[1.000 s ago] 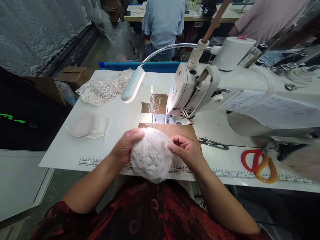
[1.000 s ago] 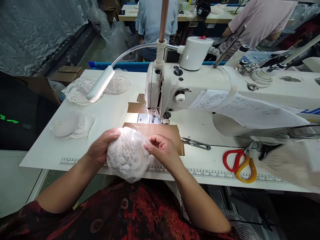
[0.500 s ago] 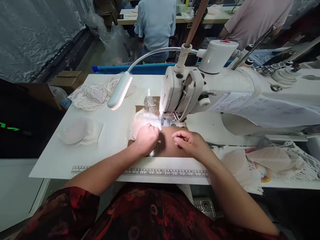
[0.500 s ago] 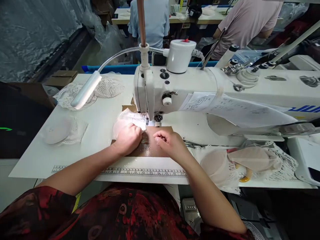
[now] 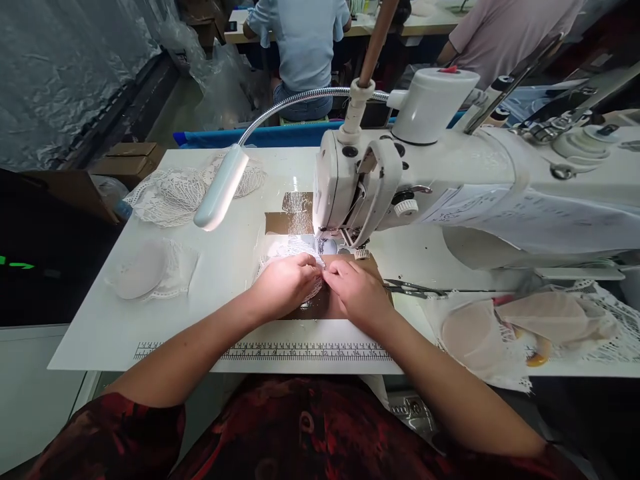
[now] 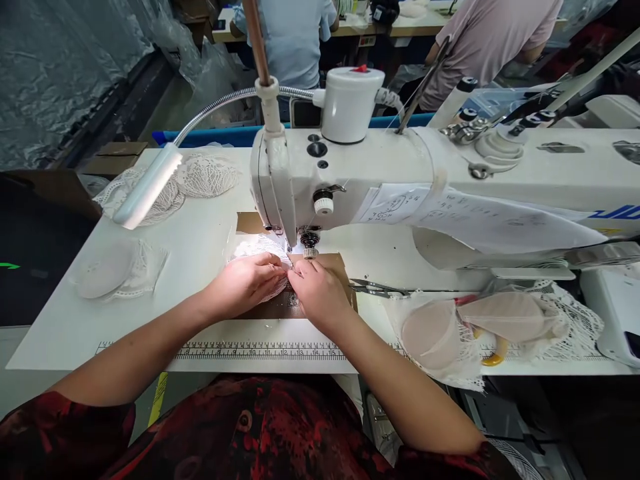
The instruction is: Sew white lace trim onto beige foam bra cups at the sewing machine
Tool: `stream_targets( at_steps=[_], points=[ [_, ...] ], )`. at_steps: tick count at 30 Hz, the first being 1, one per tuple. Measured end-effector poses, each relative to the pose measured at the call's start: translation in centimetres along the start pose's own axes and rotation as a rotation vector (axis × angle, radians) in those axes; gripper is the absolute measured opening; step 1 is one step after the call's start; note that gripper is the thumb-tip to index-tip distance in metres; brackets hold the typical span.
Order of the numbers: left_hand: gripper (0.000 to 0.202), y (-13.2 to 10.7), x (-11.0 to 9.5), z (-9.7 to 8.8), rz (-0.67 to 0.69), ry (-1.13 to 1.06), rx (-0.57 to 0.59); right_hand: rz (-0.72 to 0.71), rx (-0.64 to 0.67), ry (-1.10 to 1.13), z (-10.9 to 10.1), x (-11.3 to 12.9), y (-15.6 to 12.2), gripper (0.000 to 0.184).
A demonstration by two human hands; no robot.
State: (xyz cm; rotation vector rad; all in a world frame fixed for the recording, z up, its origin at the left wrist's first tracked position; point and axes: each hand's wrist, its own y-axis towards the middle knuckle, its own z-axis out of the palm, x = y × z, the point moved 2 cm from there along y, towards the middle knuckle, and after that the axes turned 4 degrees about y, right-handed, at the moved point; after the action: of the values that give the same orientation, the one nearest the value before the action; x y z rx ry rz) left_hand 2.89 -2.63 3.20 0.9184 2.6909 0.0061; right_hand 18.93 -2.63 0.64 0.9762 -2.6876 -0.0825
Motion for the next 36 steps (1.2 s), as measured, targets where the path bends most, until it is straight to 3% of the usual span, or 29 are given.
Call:
stream_targets(
  at_steps=[7, 13, 20, 28, 36],
  points=[
    [0.03, 0.5, 1.5, 2.0, 0.103, 0.185, -0.103, 0.049, 0.025, -0.117, 0.3, 0.1, 0.3, 0.037],
    [0.027, 1.6, 2.8, 1.7, 0.147, 0.197, -0.16, 0.173, 0.062, -0.101, 0.1, -0.3, 1.3, 0.043],
    [0.028, 2.3, 3.9, 1.7, 0.227, 0.16, -0.234, 0.213, 0.021, -0.108, 0.2, -0.5, 1.7, 0.046],
    [0.032, 2.3, 4.2, 1.9, 0.175, 0.09, -0.195, 0.166, -0.058, -0.115, 0.7, -0.4, 1.4, 0.047],
    [0.033, 2.4, 4.6, 2.1, 0.06, 0.045, -0.162, 0.138, -0.056, -0.083, 0.6, -0.6, 1.2, 0.048]
  ],
)
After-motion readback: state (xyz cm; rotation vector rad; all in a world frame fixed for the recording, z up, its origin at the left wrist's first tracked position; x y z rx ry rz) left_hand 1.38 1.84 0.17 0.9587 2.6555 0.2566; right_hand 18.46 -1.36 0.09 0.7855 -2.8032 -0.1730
